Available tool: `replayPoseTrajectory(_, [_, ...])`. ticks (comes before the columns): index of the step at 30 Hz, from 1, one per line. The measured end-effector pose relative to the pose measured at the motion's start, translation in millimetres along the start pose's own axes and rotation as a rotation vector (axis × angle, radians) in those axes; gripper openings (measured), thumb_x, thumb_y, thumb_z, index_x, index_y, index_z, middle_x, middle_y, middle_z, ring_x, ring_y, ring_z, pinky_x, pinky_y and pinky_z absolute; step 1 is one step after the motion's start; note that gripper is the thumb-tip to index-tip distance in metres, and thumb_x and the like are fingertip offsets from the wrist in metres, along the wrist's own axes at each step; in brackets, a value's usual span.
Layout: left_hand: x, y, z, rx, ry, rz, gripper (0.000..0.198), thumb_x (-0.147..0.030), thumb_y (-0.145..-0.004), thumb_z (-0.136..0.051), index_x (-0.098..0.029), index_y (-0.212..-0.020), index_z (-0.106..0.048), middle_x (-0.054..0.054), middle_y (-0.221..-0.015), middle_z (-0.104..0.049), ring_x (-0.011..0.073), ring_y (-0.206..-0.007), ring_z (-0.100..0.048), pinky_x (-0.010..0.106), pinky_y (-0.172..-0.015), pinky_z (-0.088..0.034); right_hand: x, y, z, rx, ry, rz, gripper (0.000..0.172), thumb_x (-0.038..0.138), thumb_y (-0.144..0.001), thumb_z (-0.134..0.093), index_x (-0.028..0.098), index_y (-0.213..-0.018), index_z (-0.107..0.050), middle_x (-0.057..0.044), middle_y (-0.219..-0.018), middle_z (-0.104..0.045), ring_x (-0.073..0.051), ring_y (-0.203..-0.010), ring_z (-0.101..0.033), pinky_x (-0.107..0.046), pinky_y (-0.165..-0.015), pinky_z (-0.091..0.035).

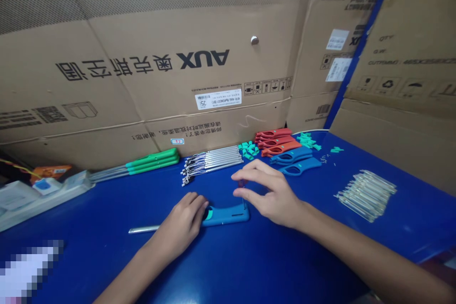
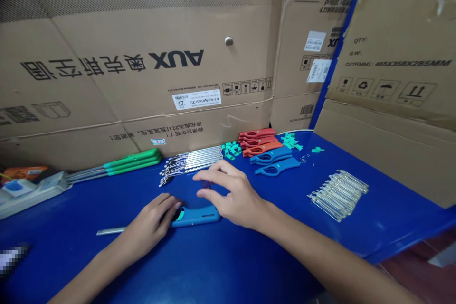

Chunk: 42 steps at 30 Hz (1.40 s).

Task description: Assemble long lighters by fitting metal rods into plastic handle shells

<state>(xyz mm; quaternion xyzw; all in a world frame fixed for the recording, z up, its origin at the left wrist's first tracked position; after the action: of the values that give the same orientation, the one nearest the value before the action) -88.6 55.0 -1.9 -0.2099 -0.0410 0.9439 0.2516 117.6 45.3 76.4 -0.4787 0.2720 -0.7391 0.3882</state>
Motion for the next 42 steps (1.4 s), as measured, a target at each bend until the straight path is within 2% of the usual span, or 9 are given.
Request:
replayPoseTrajectory(5, [-1.6, 0.2, 1.2, -0.003, 0.006, -0.005, 0.037, -0.035, -0.102, -0.026, -0.018, -0.090, -0.056, 0.006, -0.086, -0.053, 0.0200, -0.080, -0.052, 0.035, -0.075, -0.042, 3.5, 0.2, -2.0, 0.052, -0.063, 0.015, 0.038, 0.005, -0.085, -0.053, 0.018, -0.120, -0.058, -0.006, -0.100, -0.067, -0.014, -0.089, -0.063, -0.028, -0.082, -0.053])
replayPoseTrajectory(8, [-1.5, 0.1, 1.3, -0.001, 0.009, -0.001, 0.036, -0.034, -0.102, -0.026, -0.018, -0.090, -0.056, 0.006, -0.086, -0.053, 0.0199, -0.081, -0.052, 0.035, -0.076, -0.042, 4.1, 0.3, -2.0, 0.048, -0.005, 0.047, 0.032, 0.012, -0.082, -0.062, 0.018, -0.114, -0.062, -0.008, -0.102, -0.064, -0.017, -0.094, -0.061, -0.032, -0.085, -0.052])
replayPoseTrajectory(12, [-1.3, 0.2, 1.3, 0.003, -0.004, 0.000, 0.035, -0.033, -0.102, -0.026, -0.018, -0.093, -0.056, 0.005, -0.087, -0.053, 0.0199, -0.081, -0.052, 0.035, -0.075, -0.042, 0.4, 0.5, -0.5, 0.022, 0.009, 0.033, 0.024, 0.018, -0.083, -0.067, 0.019, -0.107, -0.064, -0.007, -0.097, -0.063, -0.015, -0.089, -0.061, -0.030, -0.081, -0.053])
replayPoseTrajectory(18, [-2.7, -0.2, 1.4, 0.012, -0.017, -0.018, 0.035, -0.032, -0.101, -0.026, -0.018, -0.091, -0.056, 0.005, -0.086, -0.053, 0.0200, -0.080, -0.052, 0.034, -0.073, -0.042, 2.3, 0.4, -5.3, 0.214, -0.082, -0.071, 0.034, 0.008, -0.089, -0.049, 0.019, -0.122, -0.053, -0.005, -0.105, -0.065, -0.012, -0.093, -0.062, -0.026, -0.084, -0.052])
replayPoseTrajectory(20, [-3.2, -0.3, 1.7, 0.013, -0.022, -0.015, 0.036, -0.032, -0.101, -0.025, -0.018, -0.091, -0.056, 0.006, -0.085, -0.053, 0.0201, -0.079, -0.051, 0.035, -0.073, -0.042, 2.7, 0.1, -4.3, 0.191, -0.060, -0.054, 0.031, 0.010, -0.087, -0.055, 0.019, -0.116, -0.054, -0.005, -0.103, -0.062, -0.013, -0.090, -0.060, -0.028, -0.082, -0.052])
replayPoseTrajectory(25, [-5.0, -0.2, 3.5, 0.004, -0.026, -0.013, 0.037, -0.033, -0.101, -0.024, -0.018, -0.092, -0.057, 0.006, -0.085, -0.053, 0.0197, -0.078, -0.051, 0.034, -0.072, -0.042, -2.6, 0.7, -0.7, 0.007, -0.007, 0.001, 0.015, 0.020, -0.084, -0.067, 0.020, -0.098, -0.062, -0.004, -0.091, -0.056, -0.014, -0.080, -0.057, -0.029, -0.074, -0.052])
replayPoseTrajectory(31, [-4.0, 0.3, 3.4, -0.022, -0.027, -0.035, 0.036, -0.032, -0.101, -0.027, -0.018, -0.091, -0.058, 0.006, -0.085, -0.054, 0.0198, -0.078, -0.052, 0.034, -0.072, -0.043, -0.4, 2.0, -0.6, -0.031, -0.068, -0.024, 0.036, 0.006, -0.083, -0.054, 0.019, -0.117, -0.057, -0.005, -0.095, -0.067, -0.014, -0.083, -0.064, -0.030, -0.077, -0.054])
replayPoseTrajectory(37, [-4.2, 0.8, 3.0, -0.021, -0.032, -0.031, 0.035, -0.031, -0.101, -0.027, -0.018, -0.093, -0.059, 0.006, -0.084, -0.054, 0.0194, -0.077, -0.052, 0.034, -0.071, -0.043, 4.1, 0.2, 1.8, -0.083, 0.039, 0.045, 0.020, 0.015, -0.081, -0.066, 0.017, -0.101, -0.070, -0.007, -0.091, -0.059, -0.014, -0.080, -0.059, -0.029, -0.073, -0.053])
replayPoseTrajectory(42, [-3.9, 0.5, 2.5, -0.010, -0.032, -0.026, 0.035, -0.031, -0.101, -0.027, -0.018, -0.091, -0.057, 0.005, -0.085, -0.053, 0.0197, -0.078, -0.052, 0.034, -0.072, -0.043, 0.8, 2.4, 1.1, -0.086, -0.038, -0.027, 0.034, 0.011, -0.085, -0.059, 0.020, -0.117, -0.060, -0.005, -0.096, -0.068, -0.014, -0.082, -0.065, -0.029, -0.076, -0.055])
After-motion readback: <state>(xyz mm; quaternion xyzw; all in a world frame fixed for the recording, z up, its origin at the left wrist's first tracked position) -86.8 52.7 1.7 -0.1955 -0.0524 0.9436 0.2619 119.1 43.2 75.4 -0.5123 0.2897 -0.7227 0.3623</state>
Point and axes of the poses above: each hand's wrist, its own y-axis away from the middle knuckle, its own z-axis out of the back of the hand, x = y × z, the point moved 5 cm from there along -y, towards the middle knuckle
